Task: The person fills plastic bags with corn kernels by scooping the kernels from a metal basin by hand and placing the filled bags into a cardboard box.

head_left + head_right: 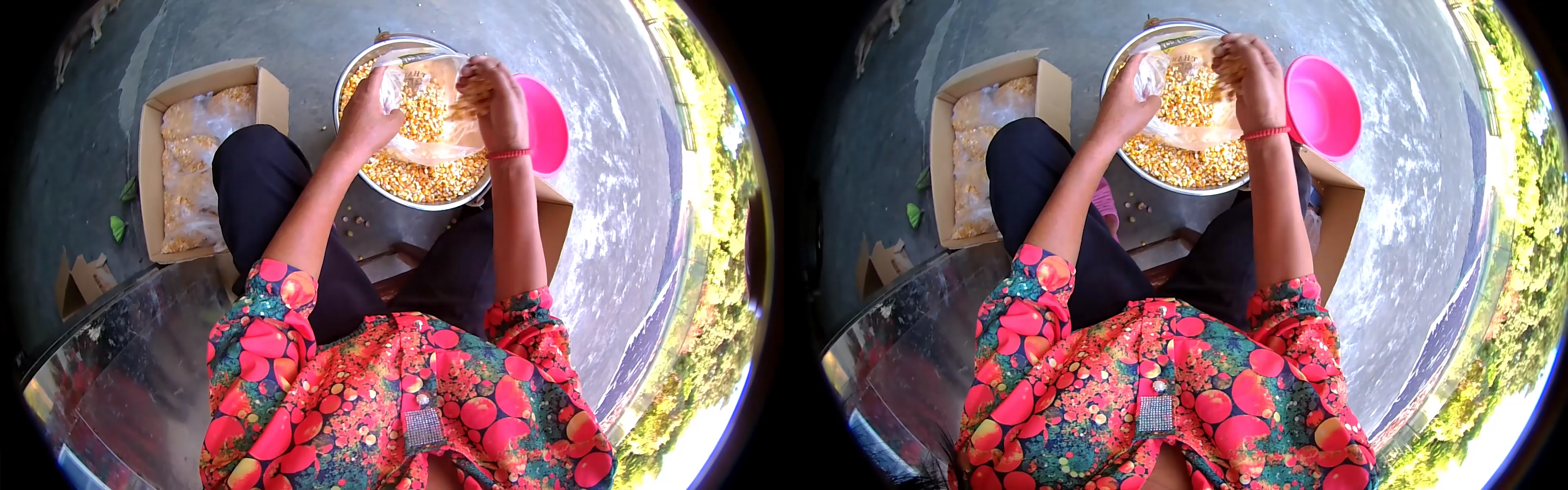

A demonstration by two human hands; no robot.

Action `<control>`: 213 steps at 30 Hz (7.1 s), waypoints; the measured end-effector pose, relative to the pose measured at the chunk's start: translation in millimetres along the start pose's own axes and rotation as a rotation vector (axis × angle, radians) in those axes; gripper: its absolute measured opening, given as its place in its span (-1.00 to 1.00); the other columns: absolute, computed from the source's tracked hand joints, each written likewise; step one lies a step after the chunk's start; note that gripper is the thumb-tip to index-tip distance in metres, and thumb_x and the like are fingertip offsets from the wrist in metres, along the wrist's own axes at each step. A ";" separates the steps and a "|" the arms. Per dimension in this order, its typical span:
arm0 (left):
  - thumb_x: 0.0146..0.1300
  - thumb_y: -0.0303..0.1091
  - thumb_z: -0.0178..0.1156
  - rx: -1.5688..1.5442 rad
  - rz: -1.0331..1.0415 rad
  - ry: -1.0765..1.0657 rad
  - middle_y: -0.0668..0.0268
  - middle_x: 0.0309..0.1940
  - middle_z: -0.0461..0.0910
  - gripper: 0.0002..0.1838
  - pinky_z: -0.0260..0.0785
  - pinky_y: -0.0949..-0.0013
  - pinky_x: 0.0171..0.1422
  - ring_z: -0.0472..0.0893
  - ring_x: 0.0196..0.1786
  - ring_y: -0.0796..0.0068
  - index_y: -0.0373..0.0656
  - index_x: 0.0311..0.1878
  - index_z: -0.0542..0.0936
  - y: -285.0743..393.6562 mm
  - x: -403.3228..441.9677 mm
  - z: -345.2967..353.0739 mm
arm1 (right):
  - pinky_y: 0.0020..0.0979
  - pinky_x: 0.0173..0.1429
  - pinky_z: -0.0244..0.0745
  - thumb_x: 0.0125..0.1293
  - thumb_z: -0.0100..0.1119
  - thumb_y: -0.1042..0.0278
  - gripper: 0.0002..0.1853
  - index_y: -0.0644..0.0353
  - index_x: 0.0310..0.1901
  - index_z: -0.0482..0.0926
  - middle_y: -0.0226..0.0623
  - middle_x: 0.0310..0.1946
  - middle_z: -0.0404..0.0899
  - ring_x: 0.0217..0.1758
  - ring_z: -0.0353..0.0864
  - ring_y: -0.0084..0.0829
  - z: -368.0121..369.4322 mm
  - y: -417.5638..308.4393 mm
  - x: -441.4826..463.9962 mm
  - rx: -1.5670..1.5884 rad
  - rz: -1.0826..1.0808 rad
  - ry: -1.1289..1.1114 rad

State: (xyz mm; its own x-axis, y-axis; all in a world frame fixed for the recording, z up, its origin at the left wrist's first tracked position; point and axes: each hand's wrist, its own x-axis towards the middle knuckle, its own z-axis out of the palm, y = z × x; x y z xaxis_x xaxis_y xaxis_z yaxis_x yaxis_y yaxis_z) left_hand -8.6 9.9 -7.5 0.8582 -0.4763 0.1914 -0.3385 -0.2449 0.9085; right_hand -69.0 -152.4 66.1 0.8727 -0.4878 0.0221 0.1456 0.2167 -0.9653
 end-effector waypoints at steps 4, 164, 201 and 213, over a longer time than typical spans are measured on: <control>-0.11 -0.46 0.10 -0.025 -0.024 -0.005 -0.08 0.05 0.37 -0.33 0.21 0.27 0.20 0.38 0.14 0.09 -0.28 0.19 0.23 0.6 0.4 0.0 | -0.57 -0.16 0.39 0.21 -0.02 0.50 -0.86 0.26 -0.25 0.54 -0.33 -0.34 0.57 -0.26 0.52 -0.57 -6.2 24.3 -10.1 -0.500 -0.065 -0.028; 0.22 -0.36 0.09 -0.996 -0.175 0.062 0.47 -0.45 0.50 -0.86 0.29 0.54 -0.18 0.43 -0.38 0.70 -0.13 -0.18 0.56 55.1 -117.0 -37.5 | -0.64 -0.22 0.28 0.16 0.01 0.38 -0.55 0.23 0.13 0.33 -0.40 -0.38 0.49 -0.32 0.44 -0.64 -84.6 42.4 -172.9 0.451 -0.010 0.149; -0.10 -0.55 0.21 -0.073 0.084 0.053 0.06 0.06 0.31 -0.23 0.35 0.28 0.02 0.25 0.20 0.25 -0.14 0.26 0.16 -12.8 -141.1 25.3 | -0.52 -0.17 0.36 0.18 0.08 0.45 -0.85 0.29 -0.23 0.54 -0.36 -0.38 0.56 -0.28 0.45 -0.62 5.7 -9.5 -198.8 -0.450 -0.144 -0.341; 0.03 -0.28 0.19 0.166 0.304 -0.221 0.19 -0.12 0.53 -0.64 0.35 0.30 0.02 0.53 -0.11 0.22 -0.21 -0.10 0.49 -15.7 -47.3 43.4 | -0.23 -0.10 0.34 -0.06 0.18 0.41 -0.75 0.34 -0.32 0.44 0.02 -0.31 0.42 -0.18 0.41 -0.03 0.8 -19.4 -196.2 -0.688 -0.510 -0.284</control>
State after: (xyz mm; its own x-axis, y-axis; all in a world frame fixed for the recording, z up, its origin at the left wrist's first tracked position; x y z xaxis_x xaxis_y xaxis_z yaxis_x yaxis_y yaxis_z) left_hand -60.6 -0.4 -46.9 0.6123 -0.7134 0.3407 -0.6368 -0.1896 0.7474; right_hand -242.7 -60.1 80.7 0.8739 -0.1390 0.4659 0.3151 -0.5677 -0.7605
